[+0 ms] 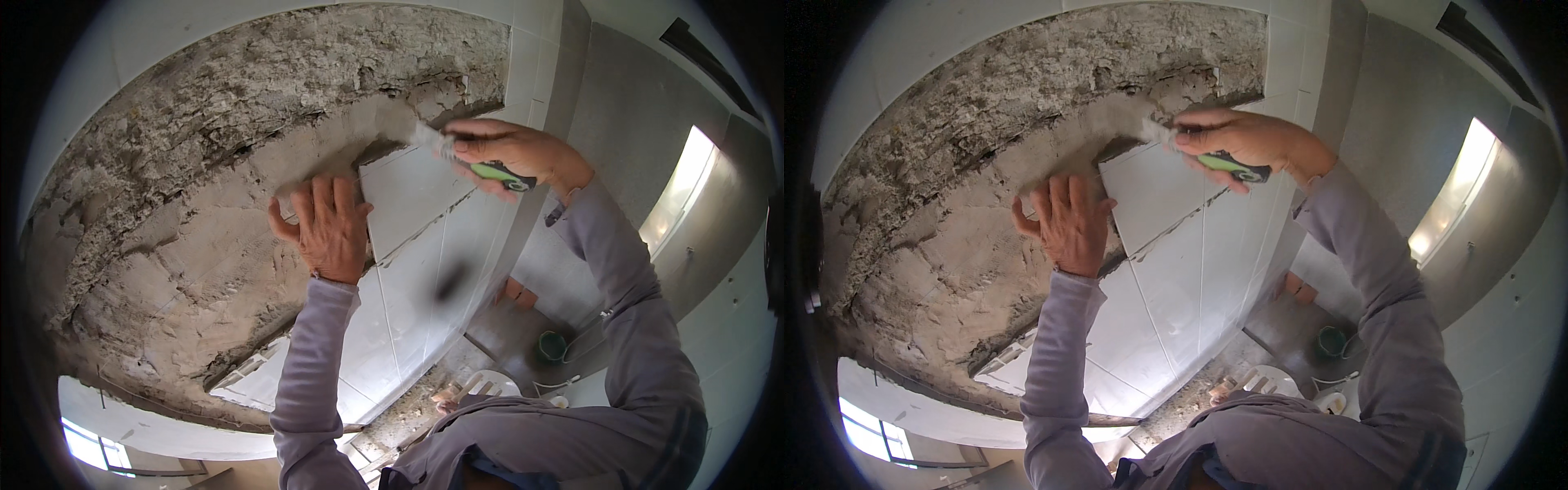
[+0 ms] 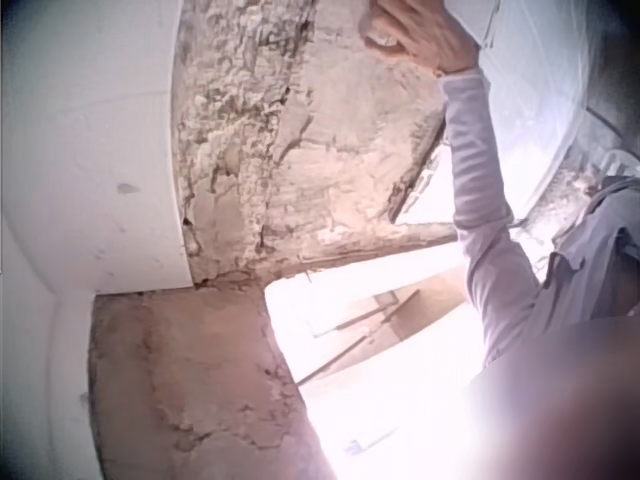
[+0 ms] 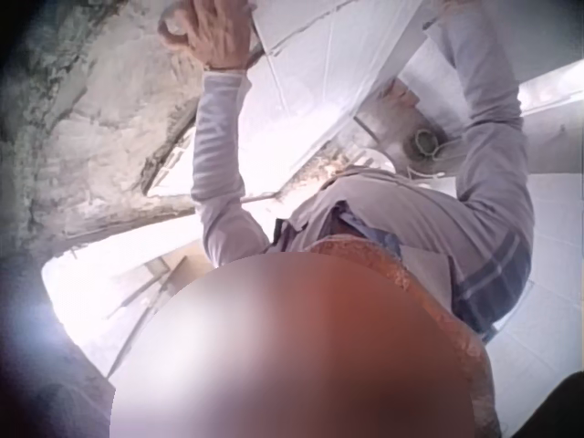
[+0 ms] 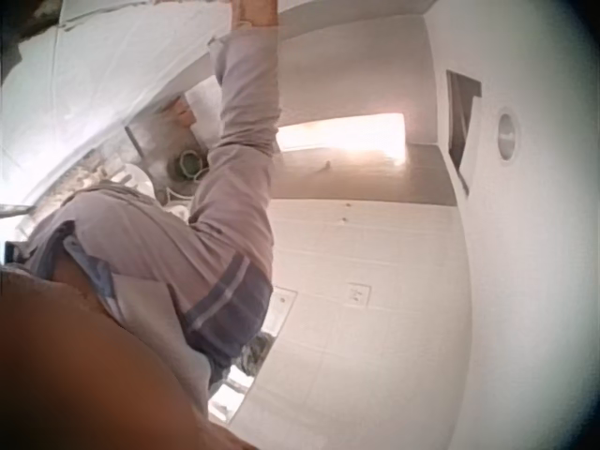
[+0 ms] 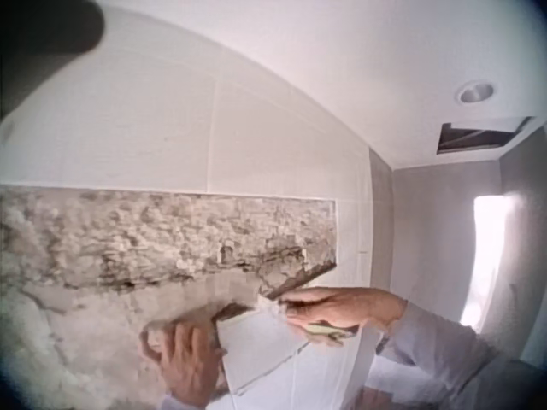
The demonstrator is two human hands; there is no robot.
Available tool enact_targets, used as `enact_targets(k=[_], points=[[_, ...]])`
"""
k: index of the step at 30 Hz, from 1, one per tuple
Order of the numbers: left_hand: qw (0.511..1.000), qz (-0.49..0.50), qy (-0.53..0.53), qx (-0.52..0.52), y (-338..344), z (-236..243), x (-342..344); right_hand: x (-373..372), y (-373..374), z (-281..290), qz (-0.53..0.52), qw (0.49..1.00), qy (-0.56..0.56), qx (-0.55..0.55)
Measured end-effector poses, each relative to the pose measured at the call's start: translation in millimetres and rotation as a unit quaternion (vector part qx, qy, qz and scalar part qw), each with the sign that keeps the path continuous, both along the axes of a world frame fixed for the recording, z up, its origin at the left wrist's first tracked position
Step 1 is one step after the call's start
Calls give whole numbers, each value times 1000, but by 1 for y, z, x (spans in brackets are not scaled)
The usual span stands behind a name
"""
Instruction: The person applies cement to a tile using a notched trowel, then places the tile on a wall and presses it into position. They use a smaller trowel to fill gaps between tiles with cement and smooth the joints.
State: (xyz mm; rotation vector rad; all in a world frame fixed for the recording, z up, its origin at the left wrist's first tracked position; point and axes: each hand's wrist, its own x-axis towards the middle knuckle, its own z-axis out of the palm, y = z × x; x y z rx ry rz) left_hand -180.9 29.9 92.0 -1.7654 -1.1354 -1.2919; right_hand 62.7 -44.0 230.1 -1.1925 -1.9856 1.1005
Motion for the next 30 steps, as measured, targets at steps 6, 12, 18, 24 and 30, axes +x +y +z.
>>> enact_targets(k=[6, 12, 18, 24, 30], points=[[998, 38, 20, -39, -4, 0, -1, -7, 16, -25, 36, 999, 24, 17], [997, 71, 34, -7, -7, 2, -3, -4, 34, -26, 50, 996, -52, 52], [993, 105, 47, 13, -7, 5, 2, 22, 37, -29, -19, 975, -139, 171], [988, 146, 49, -8, -9, 5, 5, 63, 40, -24, -53, 982, -123, 131], [984, 168, 59, -8, -12, 8, 5, 102, 61, -26, -31, 967, -150, 202]])
